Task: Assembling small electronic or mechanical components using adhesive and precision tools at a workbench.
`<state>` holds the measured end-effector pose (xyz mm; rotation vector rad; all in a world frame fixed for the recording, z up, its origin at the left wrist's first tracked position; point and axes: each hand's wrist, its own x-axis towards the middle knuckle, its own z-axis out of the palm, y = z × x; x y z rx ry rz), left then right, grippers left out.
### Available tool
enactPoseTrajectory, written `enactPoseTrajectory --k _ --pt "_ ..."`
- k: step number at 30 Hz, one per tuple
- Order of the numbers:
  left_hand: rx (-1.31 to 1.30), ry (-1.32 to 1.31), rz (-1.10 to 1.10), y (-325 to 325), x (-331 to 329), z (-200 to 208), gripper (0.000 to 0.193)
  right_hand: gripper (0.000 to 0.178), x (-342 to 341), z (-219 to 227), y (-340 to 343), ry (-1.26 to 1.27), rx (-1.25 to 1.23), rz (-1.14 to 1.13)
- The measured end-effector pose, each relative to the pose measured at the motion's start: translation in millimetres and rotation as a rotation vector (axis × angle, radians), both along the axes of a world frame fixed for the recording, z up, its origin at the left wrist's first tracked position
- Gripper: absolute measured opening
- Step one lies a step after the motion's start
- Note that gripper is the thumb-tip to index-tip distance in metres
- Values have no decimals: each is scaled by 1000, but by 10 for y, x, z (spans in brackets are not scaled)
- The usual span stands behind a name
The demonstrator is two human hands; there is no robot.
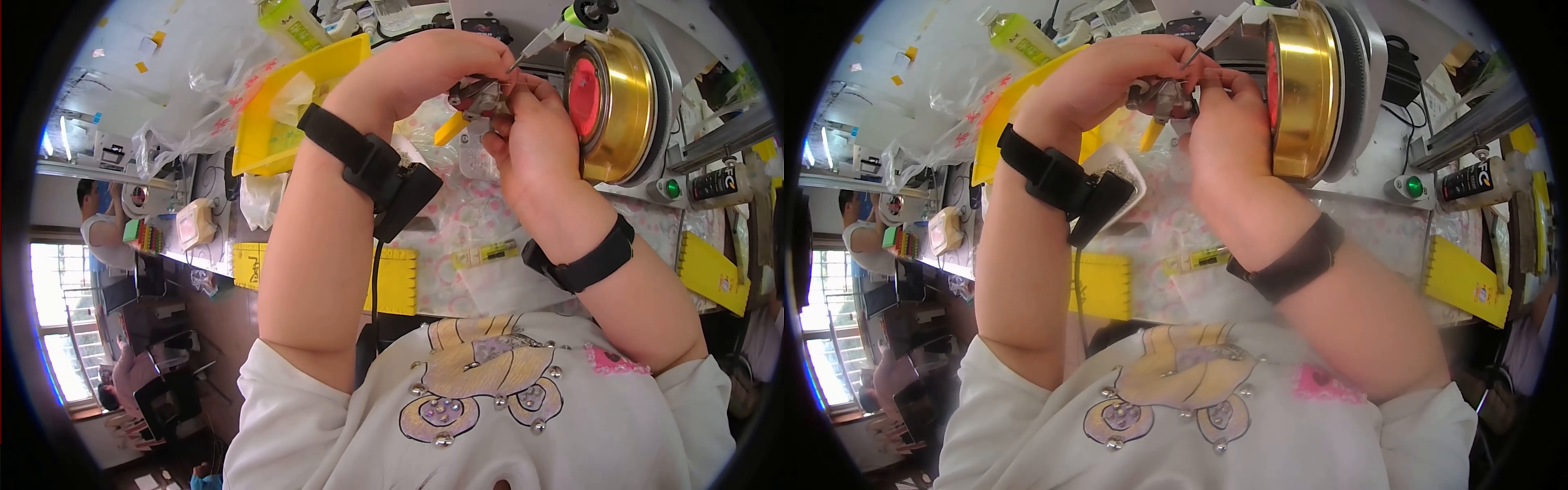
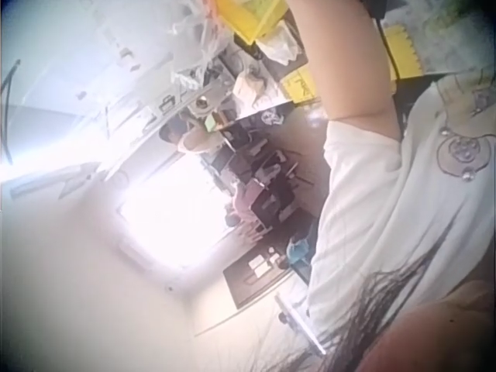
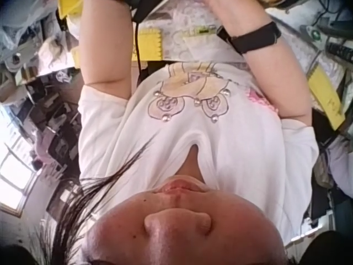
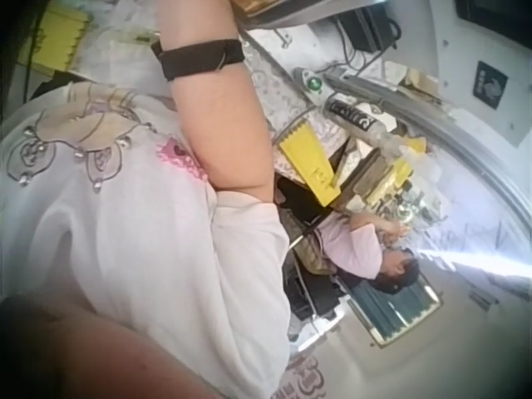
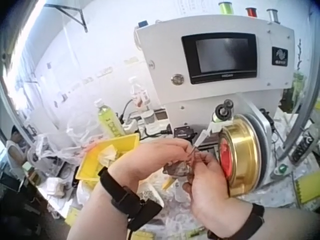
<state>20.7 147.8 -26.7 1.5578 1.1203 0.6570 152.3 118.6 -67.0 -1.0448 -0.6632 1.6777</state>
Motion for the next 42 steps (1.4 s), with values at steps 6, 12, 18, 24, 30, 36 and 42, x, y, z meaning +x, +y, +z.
enactPoseTrajectory --k 6,12,18,24,30,36,42 --pt "195 227 187 -232 77 105 15 17 93 21 -246 -18 24 0" --pt "966 726 391 -822 246 249 11 12 737 264 -592 20 -98 480" --pt "1193 717 345 -1116 407 -138 7 17 1360 72 -430 -991 1097 722" --pt "1139 625 296 -1112 427 -347 9 33 1320 -217 -321 -1597 1413 727" --pt "1114 527 350 -1041 373 -504 16 38 1208 -343 -255 -1678 1512 859" --pt "1066 403 343 -1013 367 -531 21 36 1213 -380 -166 -1518 1705 737" --pt "1043 311 319 -978 394 -595 22 38 1188 -131 -249 -1394 1719 580"
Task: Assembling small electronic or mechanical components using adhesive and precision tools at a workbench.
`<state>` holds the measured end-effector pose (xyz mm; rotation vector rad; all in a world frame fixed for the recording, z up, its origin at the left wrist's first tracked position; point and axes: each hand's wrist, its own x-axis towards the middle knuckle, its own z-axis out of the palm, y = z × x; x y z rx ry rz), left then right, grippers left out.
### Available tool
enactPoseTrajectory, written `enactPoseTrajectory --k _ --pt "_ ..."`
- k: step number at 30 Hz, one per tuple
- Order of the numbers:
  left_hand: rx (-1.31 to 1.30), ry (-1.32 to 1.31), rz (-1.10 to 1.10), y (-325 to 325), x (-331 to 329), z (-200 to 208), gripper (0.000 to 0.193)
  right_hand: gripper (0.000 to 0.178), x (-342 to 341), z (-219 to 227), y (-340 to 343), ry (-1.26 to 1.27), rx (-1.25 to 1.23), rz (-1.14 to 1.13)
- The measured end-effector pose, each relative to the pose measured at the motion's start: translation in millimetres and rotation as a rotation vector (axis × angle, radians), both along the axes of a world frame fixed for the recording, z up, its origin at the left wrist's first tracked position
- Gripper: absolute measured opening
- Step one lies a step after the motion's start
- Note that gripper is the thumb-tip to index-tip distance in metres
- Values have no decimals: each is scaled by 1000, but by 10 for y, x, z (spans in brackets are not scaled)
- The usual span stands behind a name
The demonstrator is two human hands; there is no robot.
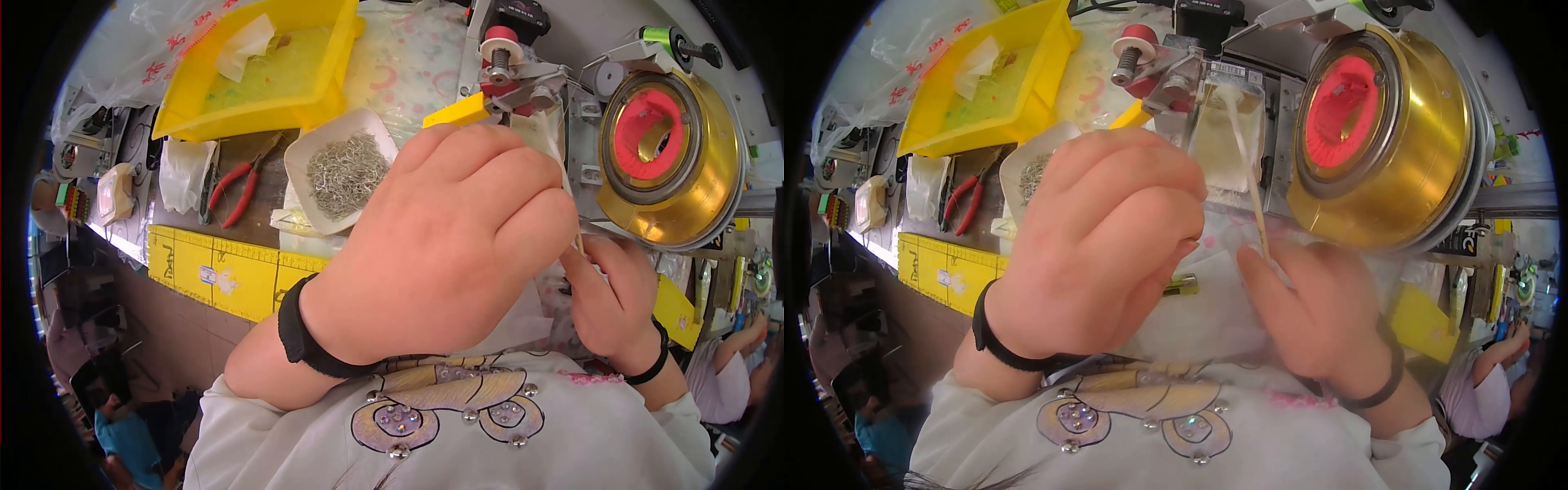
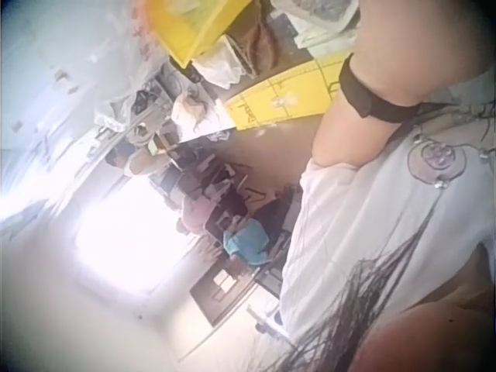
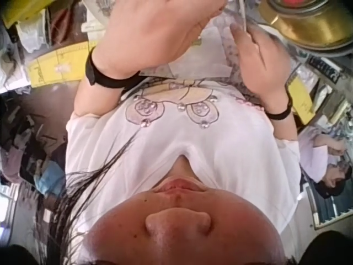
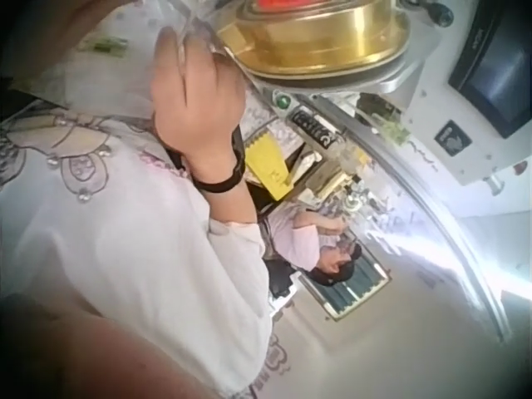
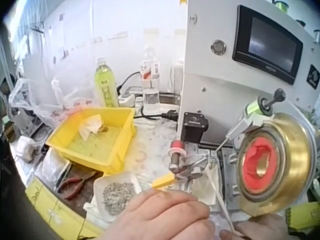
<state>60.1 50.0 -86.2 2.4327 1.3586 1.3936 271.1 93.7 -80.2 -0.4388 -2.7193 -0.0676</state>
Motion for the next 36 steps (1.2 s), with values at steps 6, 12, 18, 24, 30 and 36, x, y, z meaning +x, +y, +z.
enactPoseTrajectory --k 6,12,18,24,30,36 --pt "-10 -28 -22 -19 -43 -7 21 38 95 207 -116 79 -46 82" --pt "24 -52 -50 -21 -50 -5 20 36 130 230 -219 296 53 170" --pt "14 -64 -52 -27 -59 -5 19 36 109 232 -268 344 34 138" --pt "7 -78 -43 -20 -63 1 19 28 14 40 -115 87 -69 40" --pt "-16 -82 -27 -38 -42 20 19 30 -166 -216 22 51 -82 -102" --pt "-21 -108 -11 -50 -45 31 21 35 51 -100 -93 -138 -182 -215"
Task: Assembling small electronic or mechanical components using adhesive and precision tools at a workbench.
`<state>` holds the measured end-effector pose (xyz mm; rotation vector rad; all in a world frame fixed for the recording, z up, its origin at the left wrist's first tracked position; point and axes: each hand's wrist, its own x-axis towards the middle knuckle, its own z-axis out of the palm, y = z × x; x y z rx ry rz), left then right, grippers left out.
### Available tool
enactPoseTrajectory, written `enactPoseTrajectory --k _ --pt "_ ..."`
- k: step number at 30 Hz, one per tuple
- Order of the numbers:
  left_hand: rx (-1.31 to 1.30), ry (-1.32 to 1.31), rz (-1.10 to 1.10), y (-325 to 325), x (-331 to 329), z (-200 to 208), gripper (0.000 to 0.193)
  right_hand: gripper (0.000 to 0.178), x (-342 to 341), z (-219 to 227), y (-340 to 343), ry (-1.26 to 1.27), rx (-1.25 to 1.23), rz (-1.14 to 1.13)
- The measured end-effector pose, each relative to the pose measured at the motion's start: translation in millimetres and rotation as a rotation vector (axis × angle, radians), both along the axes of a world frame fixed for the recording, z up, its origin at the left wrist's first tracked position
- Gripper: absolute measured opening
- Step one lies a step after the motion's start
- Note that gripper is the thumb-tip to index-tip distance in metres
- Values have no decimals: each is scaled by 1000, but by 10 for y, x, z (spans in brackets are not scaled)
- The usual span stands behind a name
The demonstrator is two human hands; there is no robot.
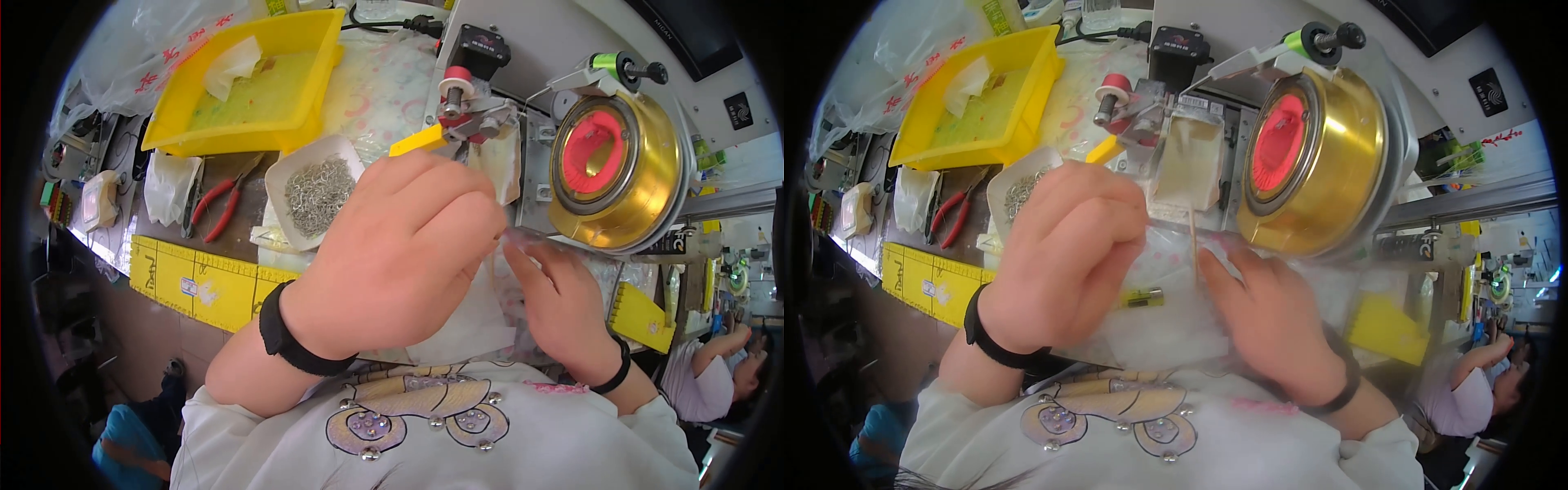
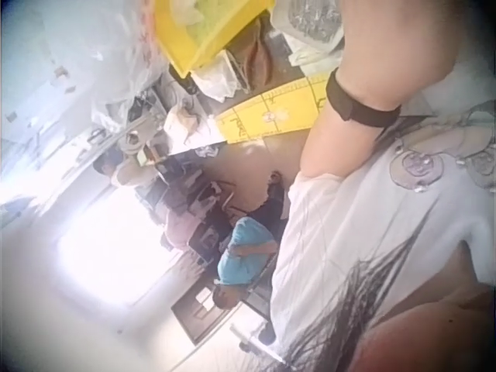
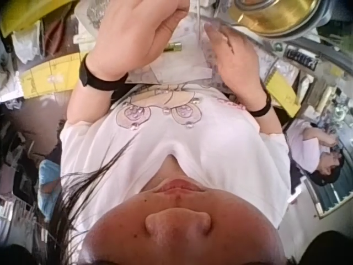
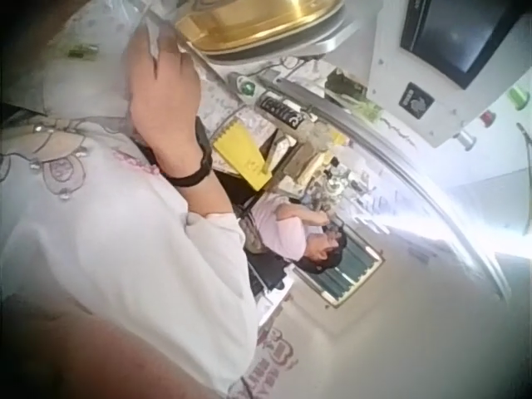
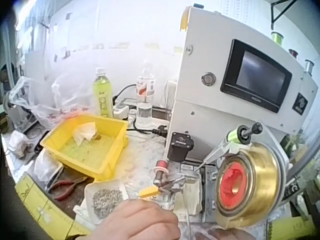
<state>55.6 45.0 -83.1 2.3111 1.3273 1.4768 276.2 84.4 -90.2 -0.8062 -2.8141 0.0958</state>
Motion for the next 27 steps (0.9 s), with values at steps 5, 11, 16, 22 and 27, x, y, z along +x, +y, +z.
enactPoseTrajectory --k 5,11,16,22,27 --pt "-6 15 -20 -16 13 33 22 43 843 24 -71 -58 -6 -257" --pt "-54 32 -8 -24 -3 32 22 60 1259 -225 79 -85 -41 -550" --pt "-62 21 -6 -14 -3 28 22 62 1338 -291 95 -119 -5 -536" --pt "-78 36 7 -31 -1 21 23 65 1143 -168 -146 -71 -23 -506" --pt "-58 34 25 -68 8 25 21 68 1313 -347 -539 -167 -60 -332"
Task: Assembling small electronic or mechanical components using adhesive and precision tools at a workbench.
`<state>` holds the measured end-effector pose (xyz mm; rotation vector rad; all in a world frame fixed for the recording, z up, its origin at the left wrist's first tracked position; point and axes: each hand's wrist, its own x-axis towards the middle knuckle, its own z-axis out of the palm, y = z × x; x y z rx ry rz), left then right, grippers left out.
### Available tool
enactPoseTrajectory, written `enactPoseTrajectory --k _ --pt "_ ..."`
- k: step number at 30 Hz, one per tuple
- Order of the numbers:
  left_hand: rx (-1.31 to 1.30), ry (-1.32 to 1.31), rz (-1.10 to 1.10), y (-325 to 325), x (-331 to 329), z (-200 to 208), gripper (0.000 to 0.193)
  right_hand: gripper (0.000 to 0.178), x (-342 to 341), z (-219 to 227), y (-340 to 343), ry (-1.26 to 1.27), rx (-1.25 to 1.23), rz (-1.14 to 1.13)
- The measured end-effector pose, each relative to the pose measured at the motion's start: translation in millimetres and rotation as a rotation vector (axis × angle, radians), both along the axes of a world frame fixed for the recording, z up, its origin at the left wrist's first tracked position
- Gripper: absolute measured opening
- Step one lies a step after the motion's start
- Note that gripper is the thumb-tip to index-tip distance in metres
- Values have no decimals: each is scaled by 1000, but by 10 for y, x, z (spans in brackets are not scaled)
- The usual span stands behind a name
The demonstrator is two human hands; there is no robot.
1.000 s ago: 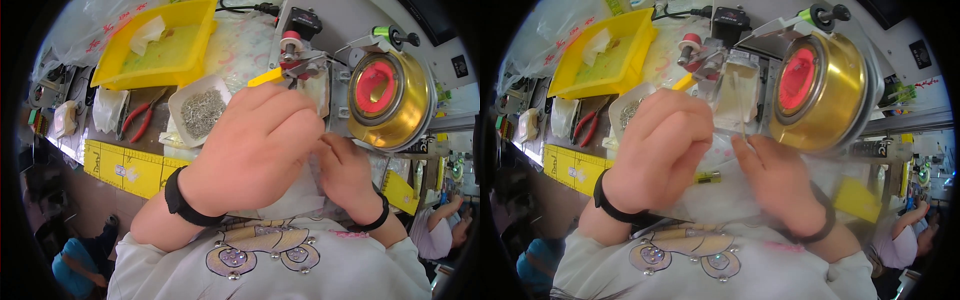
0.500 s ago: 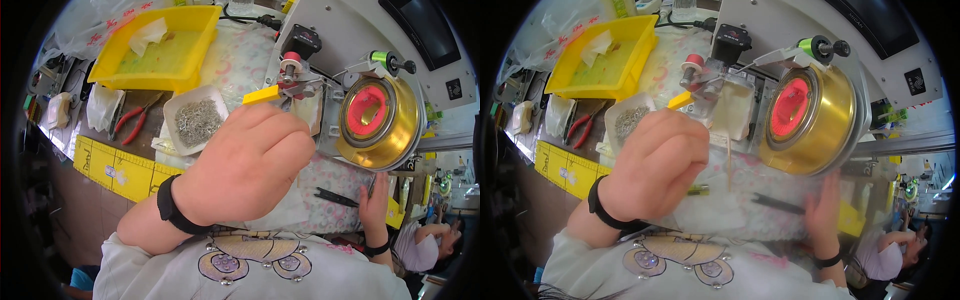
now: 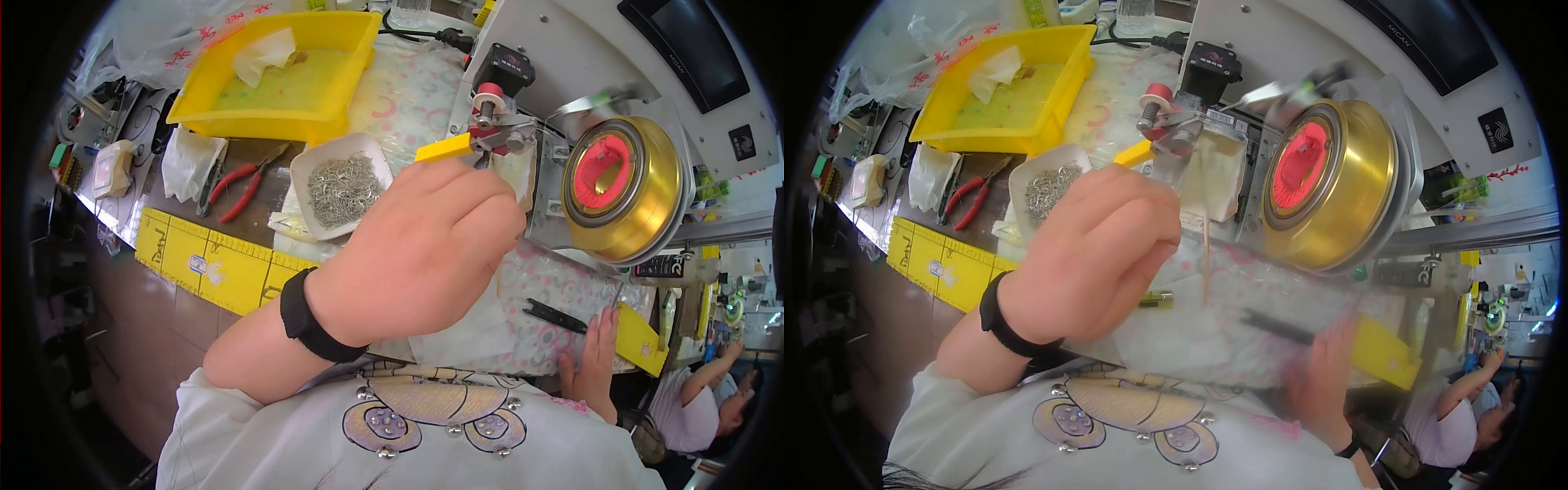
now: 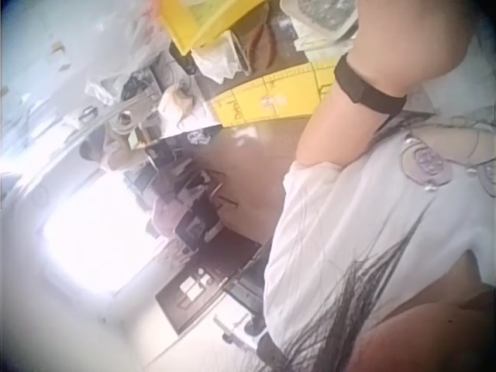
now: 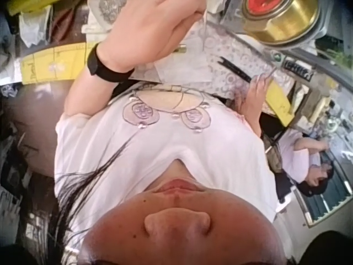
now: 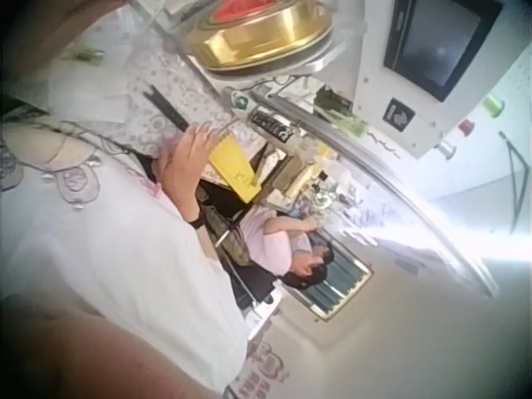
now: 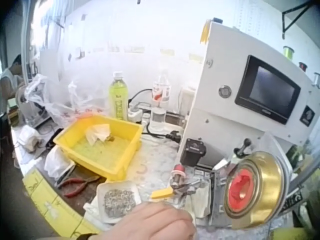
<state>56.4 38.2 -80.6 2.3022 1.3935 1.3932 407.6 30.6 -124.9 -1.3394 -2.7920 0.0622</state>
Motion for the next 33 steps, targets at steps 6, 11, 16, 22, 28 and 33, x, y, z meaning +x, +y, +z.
enactPoseTrajectory --k 6,11,16,22,28,33 --pt "-39 -105 23 -66 17 140 17 63 26 -184 -98 -11 37 118" --pt "-550 -490 -35 -18 -138 584 10 61 29 -248 -110 -5 145 186" --pt "-646 -1064 -360 566 -565 480 15 60 25 -265 -98 17 133 173" --pt "-850 -1536 -650 710 -626 -11 13 60 -7 -236 -111 26 131 156" --pt "-806 -1586 -663 675 -531 -91 12 57 53 -256 -92 -29 143 160" --pt "-766 -1601 -622 631 -502 -108 12 59 -52 -238 -107 -81 123 151"
